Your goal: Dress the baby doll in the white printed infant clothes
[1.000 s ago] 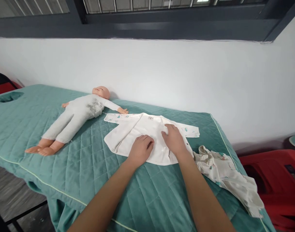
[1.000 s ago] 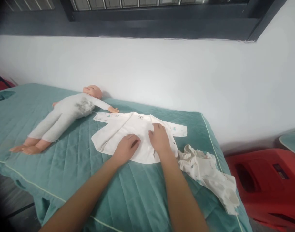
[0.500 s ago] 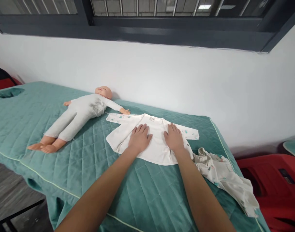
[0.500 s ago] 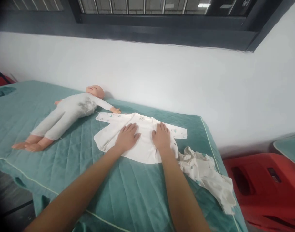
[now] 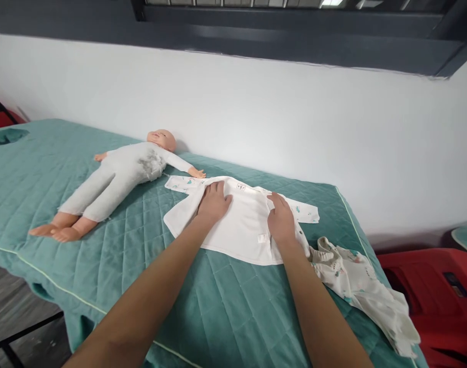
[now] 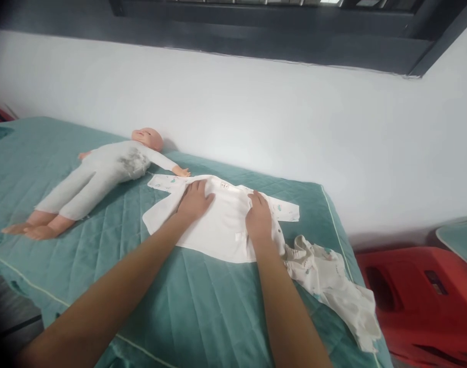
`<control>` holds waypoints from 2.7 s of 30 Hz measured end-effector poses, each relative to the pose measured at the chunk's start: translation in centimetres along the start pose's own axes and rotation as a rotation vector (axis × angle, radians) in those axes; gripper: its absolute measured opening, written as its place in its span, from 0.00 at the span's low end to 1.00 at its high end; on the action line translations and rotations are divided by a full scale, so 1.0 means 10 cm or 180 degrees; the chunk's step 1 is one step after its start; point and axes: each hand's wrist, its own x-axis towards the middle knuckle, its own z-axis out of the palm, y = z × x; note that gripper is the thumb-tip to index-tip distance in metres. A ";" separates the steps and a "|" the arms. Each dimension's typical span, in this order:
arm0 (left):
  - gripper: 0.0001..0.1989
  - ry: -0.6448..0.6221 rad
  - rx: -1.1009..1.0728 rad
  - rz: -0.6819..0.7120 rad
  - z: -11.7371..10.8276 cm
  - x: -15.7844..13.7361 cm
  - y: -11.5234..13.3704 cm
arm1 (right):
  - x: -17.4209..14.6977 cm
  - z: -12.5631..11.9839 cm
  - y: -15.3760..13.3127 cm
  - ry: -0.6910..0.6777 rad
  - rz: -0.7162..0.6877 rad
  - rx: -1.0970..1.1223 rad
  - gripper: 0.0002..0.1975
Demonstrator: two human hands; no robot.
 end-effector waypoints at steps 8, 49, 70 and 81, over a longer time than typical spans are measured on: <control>0.26 0.0238 0.0149 -0.0089 -0.08 0.03 0.06 | -0.02 0.00 0.09 0.0336 -0.0018 0.0235 0.29; 0.21 0.0144 0.0480 -0.0267 -0.05 0.18 -0.01 | 0.29 0.45 -0.42 -0.0944 0.1221 -0.0754 0.34; 0.30 -0.0152 0.0389 -0.0168 0.03 -0.21 0.19 | 0.17 0.47 -0.62 -0.1510 0.1147 -0.1104 0.38; 0.30 -0.0241 0.0375 -0.0121 -0.05 -0.46 0.17 | -0.09 0.35 -0.75 -0.1552 0.0901 -0.1345 0.37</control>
